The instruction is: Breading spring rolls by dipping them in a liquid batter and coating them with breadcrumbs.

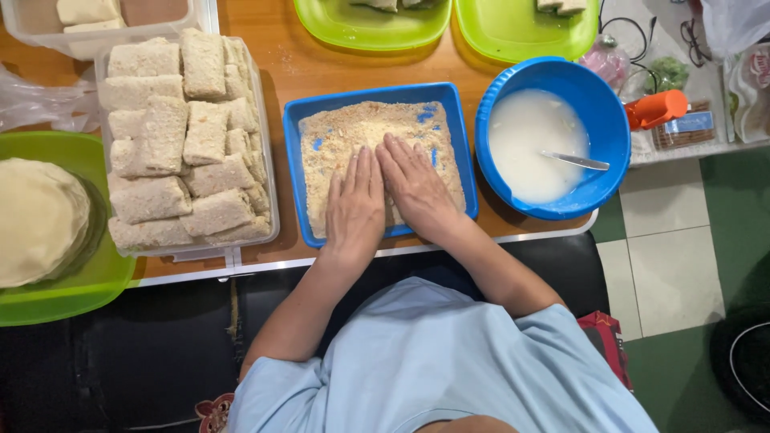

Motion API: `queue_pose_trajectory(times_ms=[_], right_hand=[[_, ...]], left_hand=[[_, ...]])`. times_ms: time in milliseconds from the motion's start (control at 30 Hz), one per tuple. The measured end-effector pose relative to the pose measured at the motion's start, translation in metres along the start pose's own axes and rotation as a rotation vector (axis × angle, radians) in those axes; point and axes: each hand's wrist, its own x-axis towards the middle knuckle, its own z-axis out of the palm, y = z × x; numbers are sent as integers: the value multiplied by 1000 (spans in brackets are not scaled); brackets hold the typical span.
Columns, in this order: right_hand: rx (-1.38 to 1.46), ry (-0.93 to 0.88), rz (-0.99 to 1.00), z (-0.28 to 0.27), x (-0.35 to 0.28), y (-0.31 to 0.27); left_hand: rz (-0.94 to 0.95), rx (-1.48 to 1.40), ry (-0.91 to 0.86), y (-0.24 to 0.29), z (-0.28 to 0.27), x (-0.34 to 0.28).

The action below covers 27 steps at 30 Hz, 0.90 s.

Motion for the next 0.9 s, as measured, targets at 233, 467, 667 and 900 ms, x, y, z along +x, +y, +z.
queue_pose_trajectory(times_ms=[233, 467, 667, 900], right_hand=[[-25, -42, 31, 1, -2, 3], [74, -58, 56, 2, -6, 10], [31, 1, 182, -14, -2, 21], [39, -44, 277, -34, -2, 10]], left_hand=[[19, 4, -17, 3, -6, 0], [15, -5, -37, -4, -1, 1], [-199, -21, -224, -5, -39, 19], [-255, -93, -271, -6, -48, 14]])
